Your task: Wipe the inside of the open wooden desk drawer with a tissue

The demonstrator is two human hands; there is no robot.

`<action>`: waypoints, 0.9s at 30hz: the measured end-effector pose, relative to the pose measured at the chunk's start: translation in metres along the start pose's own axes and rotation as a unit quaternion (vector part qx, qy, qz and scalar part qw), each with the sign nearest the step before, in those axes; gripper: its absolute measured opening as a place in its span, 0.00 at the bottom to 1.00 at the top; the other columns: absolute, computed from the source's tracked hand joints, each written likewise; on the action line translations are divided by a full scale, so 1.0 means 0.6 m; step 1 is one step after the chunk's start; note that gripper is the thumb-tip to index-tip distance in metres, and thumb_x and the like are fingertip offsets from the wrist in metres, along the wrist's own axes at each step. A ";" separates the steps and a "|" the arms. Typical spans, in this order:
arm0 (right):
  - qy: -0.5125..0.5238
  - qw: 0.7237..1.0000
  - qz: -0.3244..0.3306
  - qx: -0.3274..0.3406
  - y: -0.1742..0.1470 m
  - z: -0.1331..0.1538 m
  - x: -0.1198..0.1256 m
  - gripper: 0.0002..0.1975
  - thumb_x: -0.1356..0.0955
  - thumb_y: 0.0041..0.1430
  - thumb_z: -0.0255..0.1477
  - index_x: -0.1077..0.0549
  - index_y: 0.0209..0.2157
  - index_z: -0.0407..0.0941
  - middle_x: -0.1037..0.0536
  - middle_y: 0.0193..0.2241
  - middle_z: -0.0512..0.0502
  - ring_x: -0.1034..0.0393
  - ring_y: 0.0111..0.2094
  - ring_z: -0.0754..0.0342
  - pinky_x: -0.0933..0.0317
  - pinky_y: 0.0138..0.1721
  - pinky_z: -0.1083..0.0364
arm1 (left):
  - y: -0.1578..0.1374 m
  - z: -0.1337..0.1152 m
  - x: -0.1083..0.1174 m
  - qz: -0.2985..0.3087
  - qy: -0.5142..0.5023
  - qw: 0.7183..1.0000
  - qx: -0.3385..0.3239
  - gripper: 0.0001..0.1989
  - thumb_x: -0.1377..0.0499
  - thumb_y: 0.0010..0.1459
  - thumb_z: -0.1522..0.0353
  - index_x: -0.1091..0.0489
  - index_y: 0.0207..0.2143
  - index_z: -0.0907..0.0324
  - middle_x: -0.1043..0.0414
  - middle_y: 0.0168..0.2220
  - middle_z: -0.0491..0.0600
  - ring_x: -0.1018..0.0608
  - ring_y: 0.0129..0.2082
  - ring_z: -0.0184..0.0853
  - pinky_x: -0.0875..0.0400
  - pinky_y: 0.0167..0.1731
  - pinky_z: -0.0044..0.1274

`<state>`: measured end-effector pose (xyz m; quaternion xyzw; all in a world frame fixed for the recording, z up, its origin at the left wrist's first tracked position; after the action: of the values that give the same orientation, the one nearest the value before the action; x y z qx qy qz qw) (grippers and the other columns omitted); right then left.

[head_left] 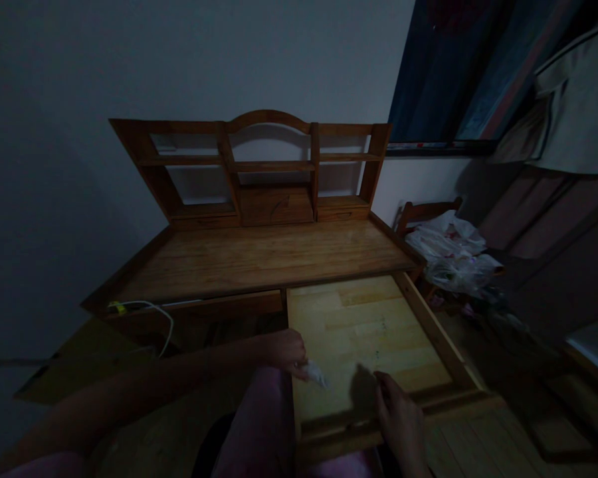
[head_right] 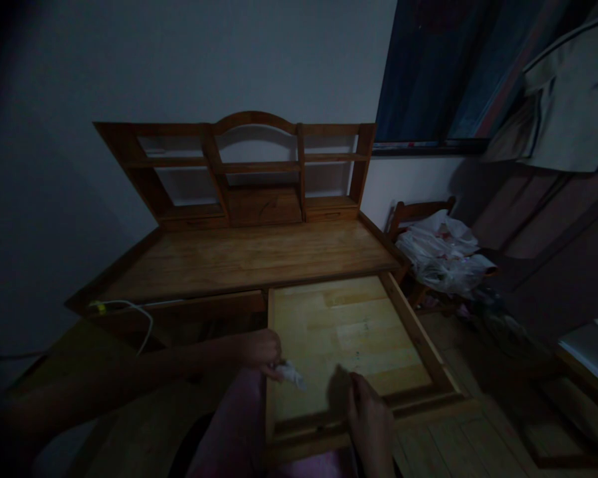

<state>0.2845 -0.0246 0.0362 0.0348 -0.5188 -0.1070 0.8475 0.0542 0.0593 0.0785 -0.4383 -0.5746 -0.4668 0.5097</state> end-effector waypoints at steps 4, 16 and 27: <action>-0.028 1.000 0.010 -0.009 0.003 -0.001 -0.005 0.19 0.44 0.67 0.35 0.27 0.49 0.47 0.18 0.41 0.46 0.21 0.35 0.50 0.35 0.32 0.56 | -0.012 -0.055 -0.037 0.027 -0.026 0.999 -0.020 0.14 0.42 0.61 0.58 0.27 0.29 0.58 0.23 0.27 0.50 0.21 0.29 0.37 0.34 0.28 0.25; -0.028 0.999 0.037 -0.011 0.005 0.005 -0.005 0.19 0.44 0.68 0.35 0.27 0.49 0.46 0.18 0.41 0.45 0.21 0.36 0.50 0.37 0.32 0.57 | 0.033 0.052 0.107 -0.010 0.104 0.994 0.040 0.17 0.54 0.66 0.76 0.32 0.53 0.64 0.26 0.50 0.59 0.27 0.54 0.41 0.34 0.52 0.29; -0.050 0.998 0.032 -0.021 0.006 0.009 0.003 0.17 0.43 0.68 0.34 0.27 0.47 0.48 0.18 0.38 0.47 0.22 0.34 0.51 0.39 0.30 0.58 | -0.020 0.162 0.007 0.054 0.145 0.977 0.148 0.06 0.43 0.60 0.76 0.25 0.34 0.64 0.22 0.37 0.59 0.24 0.46 0.42 0.33 0.49 0.33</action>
<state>0.2811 -0.0211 0.0406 -0.0049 -0.5588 -0.0923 0.8242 0.0246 0.1528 0.0771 -0.3155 -0.5328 -0.4071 0.6714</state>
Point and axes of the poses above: each hand's wrist, its own y-axis towards the middle knuckle, its own x-axis out of the back of the hand, z = x × y, the point moved 9 cm from there along y, towards the middle knuckle
